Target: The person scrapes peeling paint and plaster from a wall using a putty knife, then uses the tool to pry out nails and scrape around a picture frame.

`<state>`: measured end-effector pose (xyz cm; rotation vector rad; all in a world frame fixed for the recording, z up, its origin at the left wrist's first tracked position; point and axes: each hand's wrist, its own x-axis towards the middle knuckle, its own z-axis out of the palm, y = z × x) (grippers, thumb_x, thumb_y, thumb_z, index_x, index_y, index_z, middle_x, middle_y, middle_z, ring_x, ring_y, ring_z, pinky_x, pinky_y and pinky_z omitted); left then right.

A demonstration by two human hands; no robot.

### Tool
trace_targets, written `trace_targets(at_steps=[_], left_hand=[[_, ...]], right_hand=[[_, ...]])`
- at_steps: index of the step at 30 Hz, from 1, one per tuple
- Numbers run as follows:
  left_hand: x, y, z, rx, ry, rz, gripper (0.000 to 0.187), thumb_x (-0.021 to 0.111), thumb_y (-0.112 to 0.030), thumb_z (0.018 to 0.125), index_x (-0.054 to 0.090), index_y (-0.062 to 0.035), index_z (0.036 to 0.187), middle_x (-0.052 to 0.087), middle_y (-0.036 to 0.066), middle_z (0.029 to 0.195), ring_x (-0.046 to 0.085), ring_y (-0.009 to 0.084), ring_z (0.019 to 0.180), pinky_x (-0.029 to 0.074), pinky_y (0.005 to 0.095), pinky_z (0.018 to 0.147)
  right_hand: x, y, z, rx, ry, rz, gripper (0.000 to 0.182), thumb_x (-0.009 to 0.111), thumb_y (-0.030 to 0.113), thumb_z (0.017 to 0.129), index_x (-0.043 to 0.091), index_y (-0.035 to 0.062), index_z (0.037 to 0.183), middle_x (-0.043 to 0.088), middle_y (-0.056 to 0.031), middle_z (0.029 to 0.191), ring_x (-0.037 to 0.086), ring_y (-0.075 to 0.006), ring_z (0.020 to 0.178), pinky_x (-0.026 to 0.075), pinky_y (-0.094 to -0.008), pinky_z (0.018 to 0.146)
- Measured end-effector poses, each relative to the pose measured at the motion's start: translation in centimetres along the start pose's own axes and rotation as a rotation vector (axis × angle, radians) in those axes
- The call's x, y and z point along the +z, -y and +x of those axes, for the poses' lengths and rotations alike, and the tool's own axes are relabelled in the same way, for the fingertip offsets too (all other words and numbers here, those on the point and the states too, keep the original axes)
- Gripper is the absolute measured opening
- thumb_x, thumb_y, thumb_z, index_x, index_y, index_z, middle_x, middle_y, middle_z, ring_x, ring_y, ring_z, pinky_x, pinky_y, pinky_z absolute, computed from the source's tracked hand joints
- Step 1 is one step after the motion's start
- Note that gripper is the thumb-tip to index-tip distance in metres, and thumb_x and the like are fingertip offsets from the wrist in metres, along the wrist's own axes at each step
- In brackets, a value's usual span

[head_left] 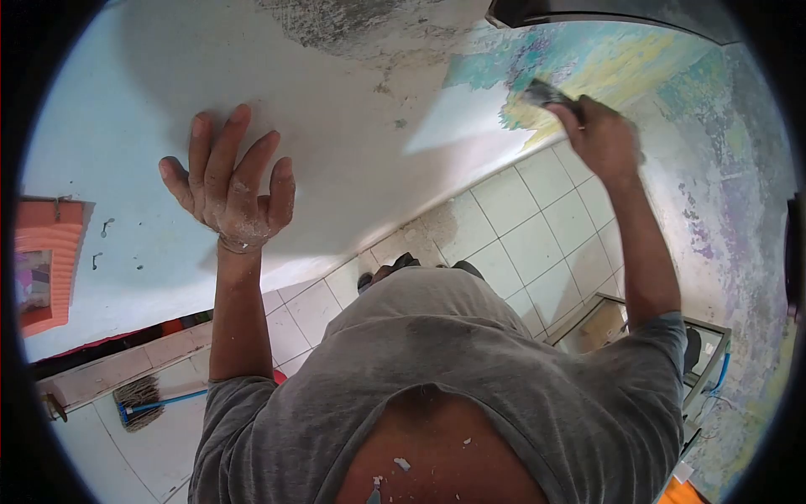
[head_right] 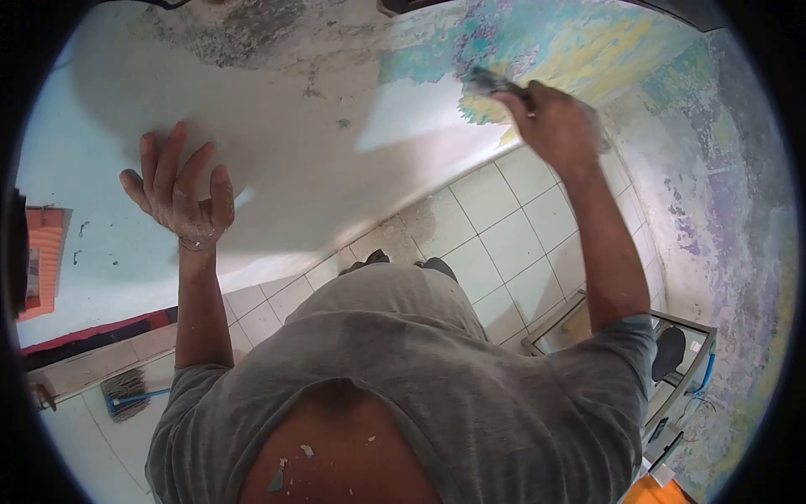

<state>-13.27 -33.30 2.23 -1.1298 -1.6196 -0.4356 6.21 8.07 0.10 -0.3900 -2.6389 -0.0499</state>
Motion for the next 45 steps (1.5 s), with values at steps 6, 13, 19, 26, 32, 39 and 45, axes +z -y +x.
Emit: trace_targets(at_steps=[6,13,19,26,32,39,45], left_hand=[[-0.2,0.0,0.1,-0.011,0.019,0.063,0.013,0.063,-0.032,0.09,0.071,-0.0262,0.099,0.068,0.0,0.127,0.044,0.0214,0.141,0.003,0.0425,0.126],[0.1,0.0,0.3,0.031,-0.001,0.057,0.019,0.062,-0.033,0.092,0.069,-0.022,0.105,0.066,0.003,0.129,0.044,0.0249,0.141,0.005,0.0416,0.125],[-0.2,0.0,-0.1,0.033,0.022,0.048,0.018,0.063,-0.032,0.092,0.068,-0.023,0.106,0.067,0.003,0.129,0.044,0.0249,0.14,0.005,0.0418,0.125],[0.0,-0.3,0.2,0.014,0.012,0.05,0.018,0.064,-0.031,0.091,0.068,-0.0237,0.106,0.067,0.002,0.129,0.045,0.0244,0.14,0.005,0.042,0.125],[-0.1,-0.3,0.2,0.026,0.008,0.062,0.018,0.063,-0.029,0.091,0.068,-0.0219,0.106,0.067,0.003,0.129,0.045,0.0248,0.14,0.006,0.0424,0.125],[-0.4,-0.2,0.1,-0.028,0.032,0.066,0.014,0.064,-0.031,0.09,0.07,-0.0279,0.103,0.068,-0.002,0.126,0.048,0.0207,0.138,0.005,0.0431,0.126],[0.0,-0.4,-0.3,-0.041,0.012,0.031,0.013,0.063,-0.032,0.092,0.07,-0.0284,0.102,0.068,-0.003,0.127,0.05,0.0212,0.136,0.004,0.0436,0.126]], right_hand=[[0.1,6.6,2.7,-0.021,0.02,-0.014,0.054,0.06,0.058,0.092,0.066,0.0062,0.076,0.069,-0.0151,0.07,0.07,-0.0354,0.066,0.056,-0.045,0.063],[-1.3,0.8,1.4,0.075,0.067,0.039,0.059,0.054,0.059,0.095,0.067,0.004,0.08,0.067,-0.0155,0.066,0.067,-0.0337,0.056,0.054,-0.0429,0.053],[0.8,5.7,1.0,-0.041,0.11,0.025,0.054,0.057,0.059,0.093,0.068,0.0069,0.085,0.068,-0.0136,0.067,0.069,-0.0354,0.062,0.056,-0.0464,0.06],[-0.7,6.3,2.5,0.033,0.058,0.026,0.056,0.058,0.058,0.094,0.066,0.0049,0.079,0.068,-0.0167,0.069,0.069,-0.0364,0.064,0.055,-0.0467,0.06],[0.5,2.8,-0.2,0.019,0.071,0.014,0.055,0.06,0.058,0.092,0.066,0.006,0.078,0.068,-0.0153,0.069,0.069,-0.0338,0.062,0.055,-0.0444,0.056],[2.1,13.7,2.8,-0.262,0.049,0.19,0.053,0.062,0.059,0.091,0.068,0.007,0.082,0.069,-0.0156,0.076,0.069,-0.0358,0.07,0.054,-0.0454,0.064],[-2.1,6.7,2.4,0.001,0.131,0.083,0.051,0.063,0.056,0.091,0.066,0.0058,0.082,0.069,-0.0151,0.073,0.069,-0.0339,0.066,0.055,-0.0429,0.061]])
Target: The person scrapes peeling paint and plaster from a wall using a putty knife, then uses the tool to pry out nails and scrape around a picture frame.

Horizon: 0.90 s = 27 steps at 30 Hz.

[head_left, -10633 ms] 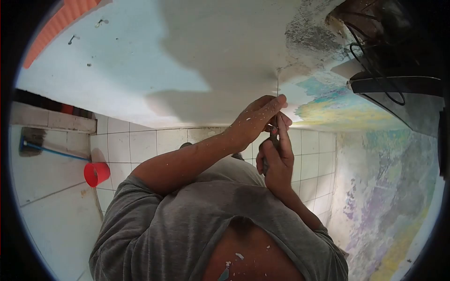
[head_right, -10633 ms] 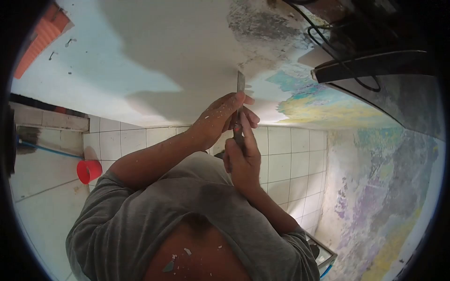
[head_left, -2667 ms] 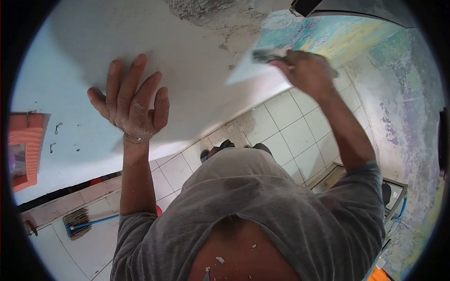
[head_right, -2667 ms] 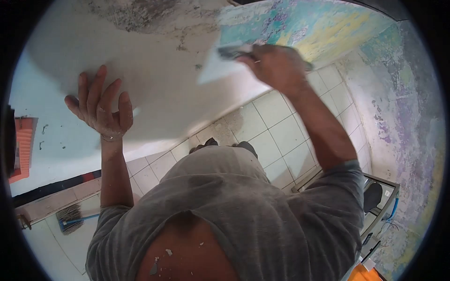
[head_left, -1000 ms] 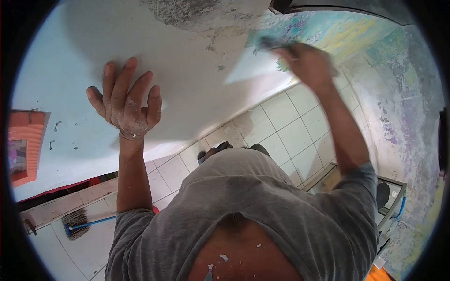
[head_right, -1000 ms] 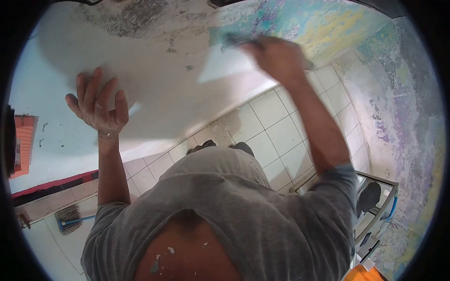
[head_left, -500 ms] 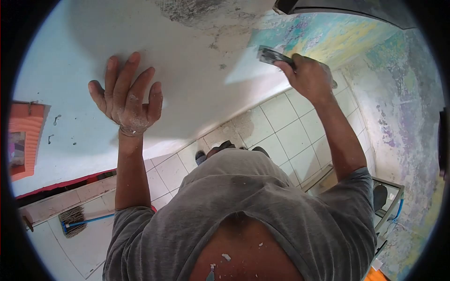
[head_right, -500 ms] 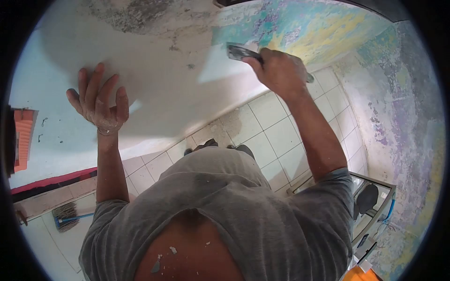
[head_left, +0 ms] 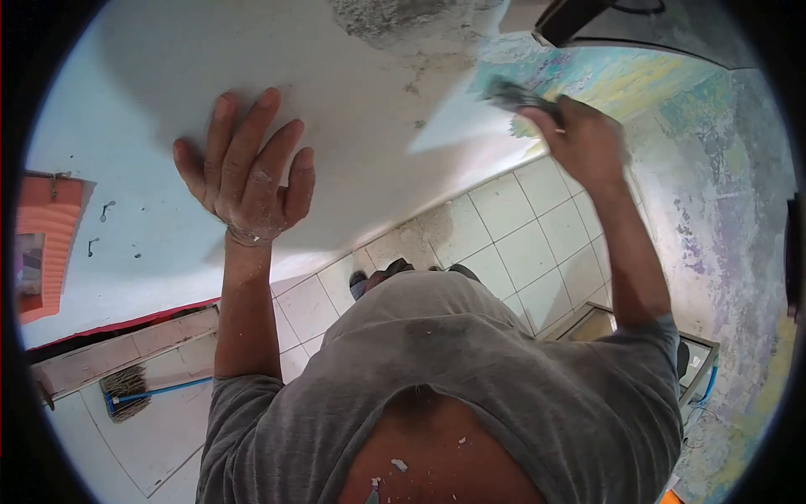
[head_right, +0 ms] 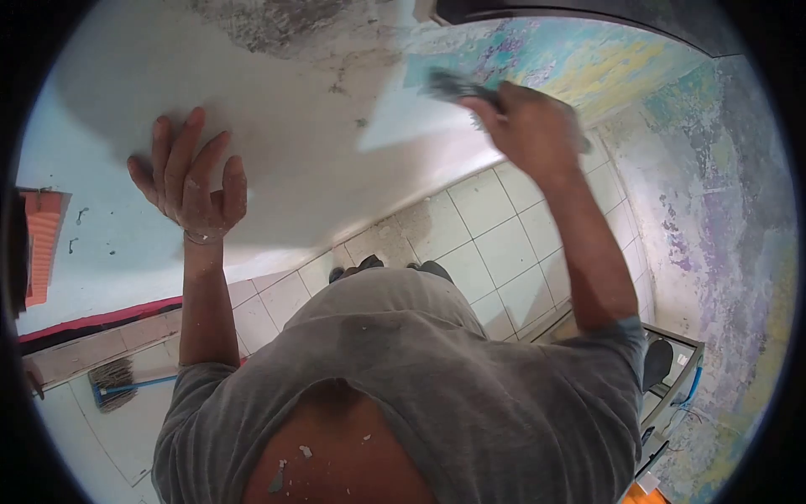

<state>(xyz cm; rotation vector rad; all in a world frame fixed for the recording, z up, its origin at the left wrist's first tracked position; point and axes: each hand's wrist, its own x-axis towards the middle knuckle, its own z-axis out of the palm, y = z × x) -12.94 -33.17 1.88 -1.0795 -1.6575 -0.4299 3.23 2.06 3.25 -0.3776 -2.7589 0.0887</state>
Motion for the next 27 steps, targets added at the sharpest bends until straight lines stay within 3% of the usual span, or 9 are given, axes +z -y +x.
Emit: trace_targets(at_steps=[8,10,12,14,16,20,24,26,27], left_hand=[[-0.2,-0.1,0.0,-0.005,0.019,0.034,0.013,0.062,-0.035,0.092,0.069,-0.0291,0.102,0.069,-0.004,0.125,0.052,0.0212,0.134,0.005,0.0443,0.126],[0.2,-0.2,0.1,0.001,-0.01,0.015,0.013,0.062,-0.035,0.092,0.069,-0.0292,0.102,0.069,-0.004,0.125,0.052,0.021,0.134,0.005,0.0441,0.126],[0.1,0.1,0.1,0.011,-0.03,0.008,0.013,0.062,-0.035,0.092,0.069,-0.0293,0.103,0.069,-0.004,0.125,0.052,0.0208,0.134,0.005,0.0439,0.126],[0.1,-0.2,0.1,-0.008,-0.012,0.019,0.013,0.062,-0.035,0.093,0.068,-0.0295,0.103,0.069,-0.005,0.125,0.052,0.0202,0.134,0.005,0.0435,0.126],[-0.1,-0.3,0.1,-0.004,0.002,0.028,0.013,0.062,-0.034,0.093,0.068,-0.0294,0.103,0.069,-0.005,0.125,0.053,0.0202,0.133,0.005,0.0436,0.126],[0.1,-0.1,0.1,0.008,-0.018,0.013,0.012,0.061,-0.034,0.093,0.068,-0.0289,0.101,0.069,-0.005,0.124,0.053,0.0205,0.133,0.005,0.044,0.126],[0.2,-0.1,0.4,0.011,-0.04,0.005,0.012,0.06,-0.033,0.094,0.068,-0.0285,0.101,0.069,-0.005,0.124,0.052,0.0204,0.134,0.005,0.0441,0.126],[0.2,-0.2,0.3,0.011,-0.032,0.019,0.012,0.06,-0.034,0.093,0.068,-0.0286,0.101,0.069,-0.005,0.124,0.052,0.02,0.134,0.005,0.0437,0.126],[0.1,-0.3,0.3,0.008,-0.032,0.019,0.012,0.06,-0.034,0.093,0.068,-0.0286,0.101,0.069,-0.005,0.124,0.052,0.02,0.134,0.005,0.0437,0.126]], right_hand=[[1.8,0.9,-1.2,0.043,0.04,-0.085,0.055,0.057,0.06,0.093,0.065,0.0071,0.083,0.069,-0.0151,0.071,0.07,-0.0345,0.067,0.054,-0.0469,0.061],[0.7,-1.6,-2.2,0.03,-0.081,-0.019,0.053,0.06,0.055,0.094,0.064,0.0043,0.078,0.068,-0.0156,0.069,0.069,-0.0341,0.064,0.055,-0.0439,0.06],[-1.4,-2.7,-2.3,0.124,-0.037,-0.144,0.053,0.061,0.053,0.094,0.064,0.0029,0.077,0.068,-0.0163,0.069,0.068,-0.0347,0.063,0.056,-0.0421,0.06],[-0.6,-1.1,-0.6,0.145,0.002,-0.075,0.053,0.059,0.054,0.094,0.065,0.0044,0.078,0.068,-0.0163,0.07,0.069,-0.0355,0.065,0.056,-0.0444,0.061],[0.9,2.6,1.0,0.001,-0.066,-0.114,0.054,0.057,0.057,0.094,0.065,0.0061,0.078,0.069,-0.0168,0.071,0.069,-0.0368,0.066,0.055,-0.0475,0.062],[1.4,0.1,-2.2,0.043,0.045,-0.118,0.055,0.056,0.058,0.094,0.064,0.0066,0.078,0.068,-0.0169,0.07,0.069,-0.0371,0.066,0.055,-0.0482,0.06],[-0.5,-3.8,-1.8,0.131,-0.013,-0.15,0.057,0.059,0.057,0.093,0.063,0.0031,0.075,0.066,-0.0183,0.066,0.068,-0.0354,0.064,0.054,-0.045,0.057],[2.2,-1.4,0.3,-0.056,-0.168,0.003,0.054,0.058,0.057,0.094,0.067,0.0057,0.081,0.067,-0.0179,0.067,0.069,-0.0379,0.066,0.055,-0.0467,0.06],[2.0,0.6,0.7,-0.05,-0.113,-0.043,0.054,0.057,0.058,0.093,0.067,0.0058,0.082,0.067,-0.0177,0.068,0.069,-0.0384,0.066,0.055,-0.0472,0.061]])
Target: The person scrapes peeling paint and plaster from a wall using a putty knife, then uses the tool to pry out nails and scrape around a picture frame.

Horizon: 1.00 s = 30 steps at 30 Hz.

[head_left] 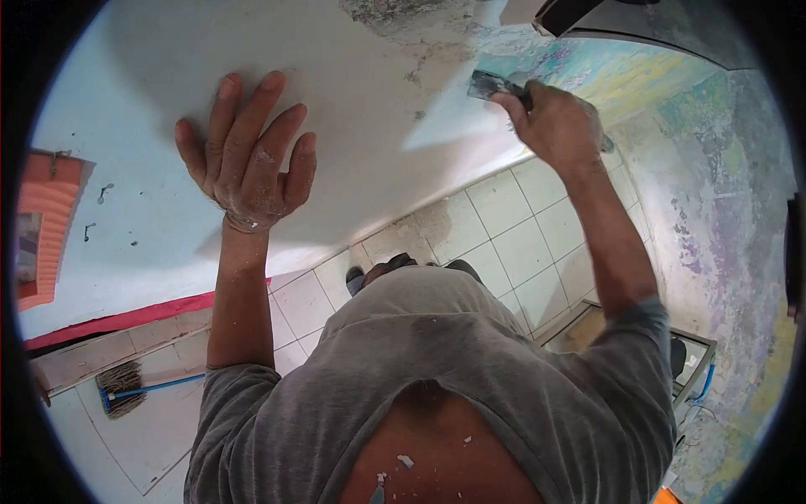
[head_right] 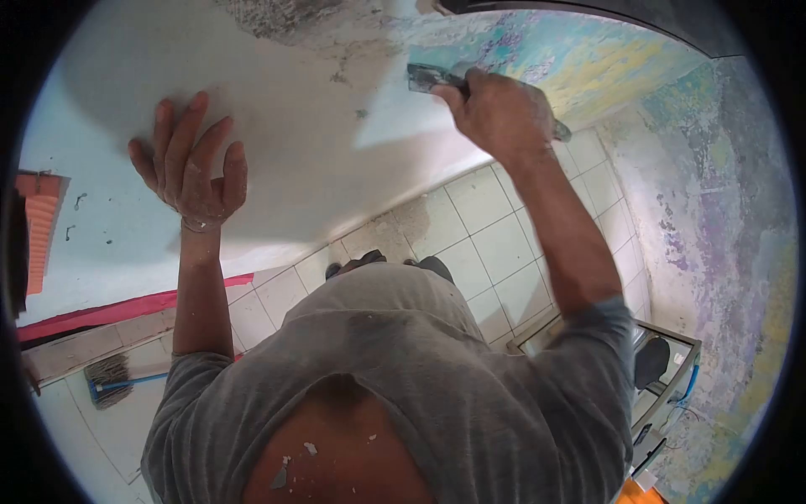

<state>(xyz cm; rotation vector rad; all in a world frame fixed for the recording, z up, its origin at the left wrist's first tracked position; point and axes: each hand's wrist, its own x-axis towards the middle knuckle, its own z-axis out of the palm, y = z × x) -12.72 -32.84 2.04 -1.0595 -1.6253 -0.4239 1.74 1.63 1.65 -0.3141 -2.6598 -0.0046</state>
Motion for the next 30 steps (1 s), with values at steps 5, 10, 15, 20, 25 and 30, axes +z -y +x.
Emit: trace_targets(at_steps=[5,10,15,20,25,30], left_hand=[[0.1,0.2,0.0,0.009,0.007,0.01,0.012,0.061,-0.035,0.094,0.069,-0.029,0.101,0.069,-0.006,0.125,0.053,0.0195,0.134,0.006,0.043,0.126],[0.1,0.1,-0.1,-0.002,-0.005,0.002,0.012,0.061,-0.035,0.093,0.069,-0.0293,0.101,0.069,-0.006,0.125,0.053,0.0195,0.133,0.006,0.043,0.126],[0.0,0.2,-0.1,0.011,0.021,0.004,0.013,0.06,-0.035,0.094,0.068,-0.0292,0.102,0.068,-0.006,0.125,0.053,0.0197,0.134,0.006,0.0435,0.126],[0.3,0.1,0.0,0.007,-0.018,0.002,0.014,0.06,-0.035,0.094,0.068,-0.0295,0.103,0.069,-0.006,0.126,0.052,0.0199,0.134,0.006,0.0438,0.126],[0.0,0.3,-0.1,0.007,0.015,0.03,0.013,0.06,-0.035,0.094,0.068,-0.0299,0.103,0.069,-0.006,0.126,0.052,0.0192,0.134,0.005,0.0434,0.126],[0.2,0.2,0.0,-0.001,-0.002,0.005,0.012,0.061,-0.034,0.093,0.068,-0.0303,0.102,0.069,-0.006,0.125,0.052,0.0182,0.134,0.006,0.0427,0.126]], right_hand=[[-0.9,-1.3,-3.1,0.048,0.16,-0.085,0.056,0.056,0.06,0.094,0.065,0.0058,0.08,0.067,-0.0164,0.068,0.069,-0.0364,0.062,0.055,-0.047,0.058],[-0.3,-3.3,-0.9,0.024,0.032,-0.005,0.058,0.056,0.06,0.093,0.066,0.0042,0.079,0.067,-0.0174,0.068,0.069,-0.0361,0.063,0.055,-0.0469,0.06],[0.0,0.9,-1.6,0.01,0.187,-0.007,0.057,0.055,0.059,0.094,0.067,0.0049,0.081,0.068,-0.0171,0.071,0.069,-0.0382,0.066,0.055,-0.0498,0.064],[-2.2,-4.0,-2.3,0.181,0.187,-0.064,0.059,0.056,0.06,0.093,0.066,0.0041,0.079,0.068,-0.0173,0.07,0.069,-0.0365,0.065,0.055,-0.049,0.062],[-0.5,1.4,0.7,-0.024,0.065,-0.023,0.057,0.057,0.06,0.093,0.067,0.005,0.082,0.068,-0.0161,0.069,0.07,-0.0359,0.067,0.056,-0.0476,0.064],[-1.3,-3.3,-2.8,0.094,0.116,0.002,0.061,0.056,0.061,0.094,0.066,0.0024,0.08,0.068,-0.0179,0.069,0.069,-0.0361,0.064,0.056,-0.0464,0.063]])
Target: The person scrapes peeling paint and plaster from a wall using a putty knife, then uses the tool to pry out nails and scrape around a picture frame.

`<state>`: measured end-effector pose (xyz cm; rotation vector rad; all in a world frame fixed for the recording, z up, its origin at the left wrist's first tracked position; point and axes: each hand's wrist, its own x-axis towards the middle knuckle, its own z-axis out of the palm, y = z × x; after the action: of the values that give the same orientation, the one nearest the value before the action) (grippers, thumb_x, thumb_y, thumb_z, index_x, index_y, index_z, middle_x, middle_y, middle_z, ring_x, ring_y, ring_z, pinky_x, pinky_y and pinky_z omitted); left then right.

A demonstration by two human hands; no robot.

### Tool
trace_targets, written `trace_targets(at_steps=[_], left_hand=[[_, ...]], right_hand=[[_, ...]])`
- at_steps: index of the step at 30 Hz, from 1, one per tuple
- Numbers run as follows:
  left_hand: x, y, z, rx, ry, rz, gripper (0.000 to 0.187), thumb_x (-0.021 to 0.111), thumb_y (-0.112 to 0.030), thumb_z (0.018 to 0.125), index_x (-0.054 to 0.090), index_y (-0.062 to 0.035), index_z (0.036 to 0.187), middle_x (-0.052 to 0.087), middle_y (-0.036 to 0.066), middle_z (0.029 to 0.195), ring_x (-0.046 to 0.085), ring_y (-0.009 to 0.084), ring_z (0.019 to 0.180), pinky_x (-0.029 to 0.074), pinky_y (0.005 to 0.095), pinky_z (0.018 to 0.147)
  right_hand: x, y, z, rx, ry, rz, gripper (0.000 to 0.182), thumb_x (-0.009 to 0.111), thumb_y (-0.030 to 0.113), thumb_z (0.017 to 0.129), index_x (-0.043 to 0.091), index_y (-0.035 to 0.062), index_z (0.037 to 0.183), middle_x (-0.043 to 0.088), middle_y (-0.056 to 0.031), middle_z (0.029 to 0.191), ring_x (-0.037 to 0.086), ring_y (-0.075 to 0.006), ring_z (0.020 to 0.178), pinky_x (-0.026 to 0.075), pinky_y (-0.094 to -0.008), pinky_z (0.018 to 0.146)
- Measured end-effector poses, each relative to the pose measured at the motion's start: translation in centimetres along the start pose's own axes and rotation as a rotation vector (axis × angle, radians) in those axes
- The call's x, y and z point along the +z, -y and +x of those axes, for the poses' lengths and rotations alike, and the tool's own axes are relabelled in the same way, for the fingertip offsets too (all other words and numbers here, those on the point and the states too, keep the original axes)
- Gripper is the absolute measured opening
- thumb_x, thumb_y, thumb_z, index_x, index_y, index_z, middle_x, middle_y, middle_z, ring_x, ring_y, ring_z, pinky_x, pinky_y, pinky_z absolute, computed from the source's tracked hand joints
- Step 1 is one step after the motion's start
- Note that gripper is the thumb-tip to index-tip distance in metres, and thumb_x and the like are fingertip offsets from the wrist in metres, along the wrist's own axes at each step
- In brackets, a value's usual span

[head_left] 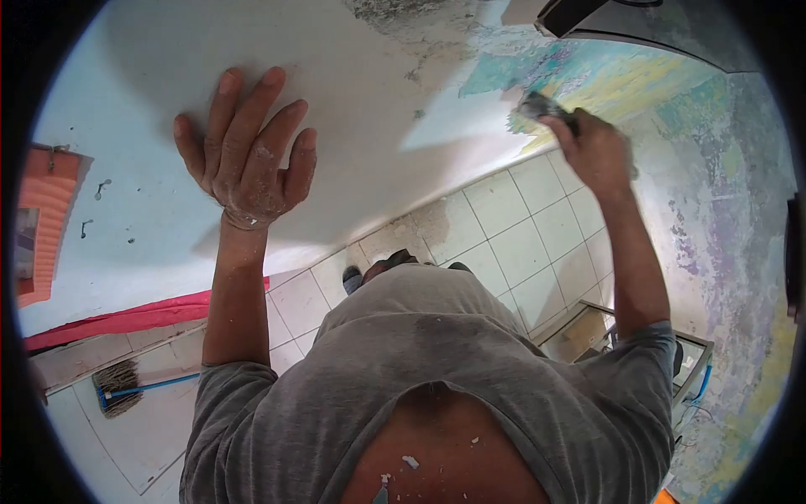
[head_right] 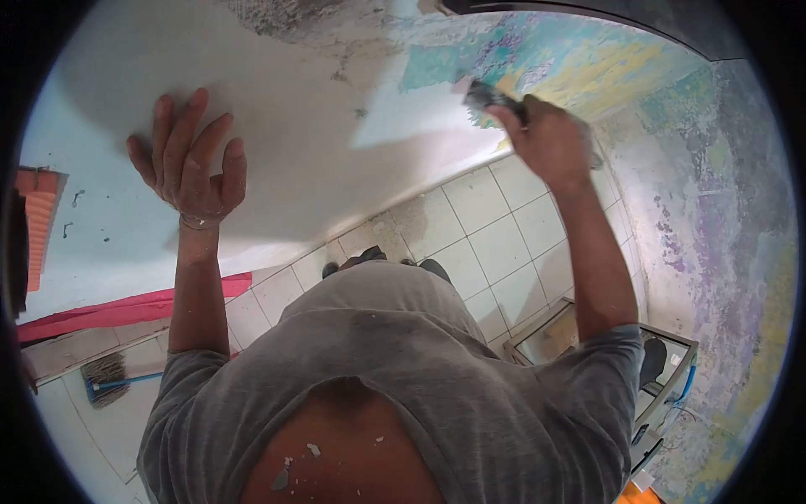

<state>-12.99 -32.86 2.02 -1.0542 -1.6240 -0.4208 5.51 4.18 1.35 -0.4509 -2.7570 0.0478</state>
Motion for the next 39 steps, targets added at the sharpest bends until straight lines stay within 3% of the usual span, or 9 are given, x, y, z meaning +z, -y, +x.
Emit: trace_targets(at_steps=[2,5,7,15,20,24,28,34,39], left_hand=[[0.2,-0.2,0.2,0.008,-0.028,-0.007,0.011,0.061,-0.033,0.093,0.069,-0.03,0.101,0.069,-0.006,0.125,0.053,0.0185,0.133,0.006,0.0426,0.126],[-0.3,-0.1,0.1,0.001,0.016,0.009,0.01,0.061,-0.033,0.093,0.069,-0.0296,0.099,0.07,-0.006,0.124,0.054,0.0189,0.132,0.007,0.0426,0.126],[-0.7,0.2,0.2,0.037,0.032,0.028,0.012,0.06,-0.031,0.094,0.068,-0.026,0.102,0.069,-0.002,0.125,0.053,0.022,0.133,0.008,0.0433,0.126],[-0.3,-0.1,0.1,0.04,0.003,0.014,0.017,0.058,-0.03,0.095,0.065,-0.0235,0.109,0.068,0.0,0.125,0.052,0.0248,0.134,0.009,0.0441,0.126],[-0.3,-0.2,-0.1,0.038,0.011,0.041,0.017,0.059,-0.032,0.095,0.066,-0.0244,0.108,0.069,-0.001,0.124,0.052,0.0246,0.134,0.01,0.044,0.126],[0.1,-0.1,-0.5,-0.001,-0.041,0.015,0.013,0.059,-0.036,0.094,0.069,-0.029,0.099,0.069,-0.006,0.124,0.055,0.0184,0.13,0.01,0.0438,0.126],[-0.2,-0.1,-0.1,0.018,-0.017,0.026,0.014,0.059,-0.033,0.094,0.067,-0.0269,0.103,0.069,-0.003,0.124,0.054,0.0215,0.132,0.011,0.044,0.126],[0.1,0.0,-0.3,0.05,-0.026,0.019,0.016,0.059,-0.031,0.095,0.066,-0.0244,0.108,0.069,0.0,0.124,0.052,0.0247,0.134,0.011,0.0444,0.126],[-0.2,-0.1,0.0,0.045,-0.001,0.036,0.016,0.059,-0.031,0.095,0.066,-0.0238,0.107,0.069,0.001,0.124,0.053,0.0254,0.133,0.011,0.0446,0.125]], right_hand=[[-1.8,0.5,1.3,0.078,0.101,0.016,0.059,0.055,0.058,0.095,0.067,0.0023,0.083,0.069,-0.0197,0.075,0.071,-0.0361,0.072,0.057,-0.0457,0.066],[3.9,7.4,3.2,-0.294,-0.152,0.137,0.055,0.059,0.06,0.091,0.068,0.0068,0.082,0.069,-0.0157,0.075,0.069,-0.0364,0.072,0.055,-0.0436,0.063],[1.8,13.7,2.7,-0.344,0.126,0.092,0.052,0.058,0.058,0.093,0.067,0.007,0.087,0.069,-0.0156,0.078,0.07,-0.0363,0.073,0.056,-0.0438,0.065],[-1.7,1.3,1.3,-0.026,-0.068,0.0,0.057,0.063,0.058,0.09,0.067,0.0033,0.077,0.066,-0.0126,0.061,0.066,-0.0351,0.056,0.055,-0.0445,0.059],[0.5,6.8,3.3,-0.091,-0.003,0.019,0.054,0.062,0.059,0.09,0.068,0.0051,0.083,0.07,-0.0188,0.077,0.07,-0.0365,0.074,0.056,-0.0442,0.068],[2.4,9.4,1.5,-0.189,0.035,0.034,0.053,0.062,0.058,0.091,0.066,0.0065,0.078,0.065,-0.0126,0.062,0.067,-0.031,0.056,0.055,-0.0446,0.056],[-0.2,4.6,0.8,-0.089,-0.086,0.034,0.052,0.064,0.056,0.091,0.065,0.0062,0.076,0.065,-0.0122,0.061,0.066,-0.0284,0.054,0.054,-0.04,0.052],[-0.4,6.9,3.4,-0.049,-0.006,-0.056,0.062,0.05,0.064,0.094,0.066,0.0053,0.083,0.07,-0.0167,0.076,0.07,-0.0371,0.069,0.056,-0.0474,0.063],[0.1,4.5,0.0,-0.058,-0.057,-0.013,0.058,0.062,0.06,0.091,0.063,0.0042,0.076,0.066,-0.0177,0.066,0.067,-0.0378,0.06,0.054,-0.046,0.058]])
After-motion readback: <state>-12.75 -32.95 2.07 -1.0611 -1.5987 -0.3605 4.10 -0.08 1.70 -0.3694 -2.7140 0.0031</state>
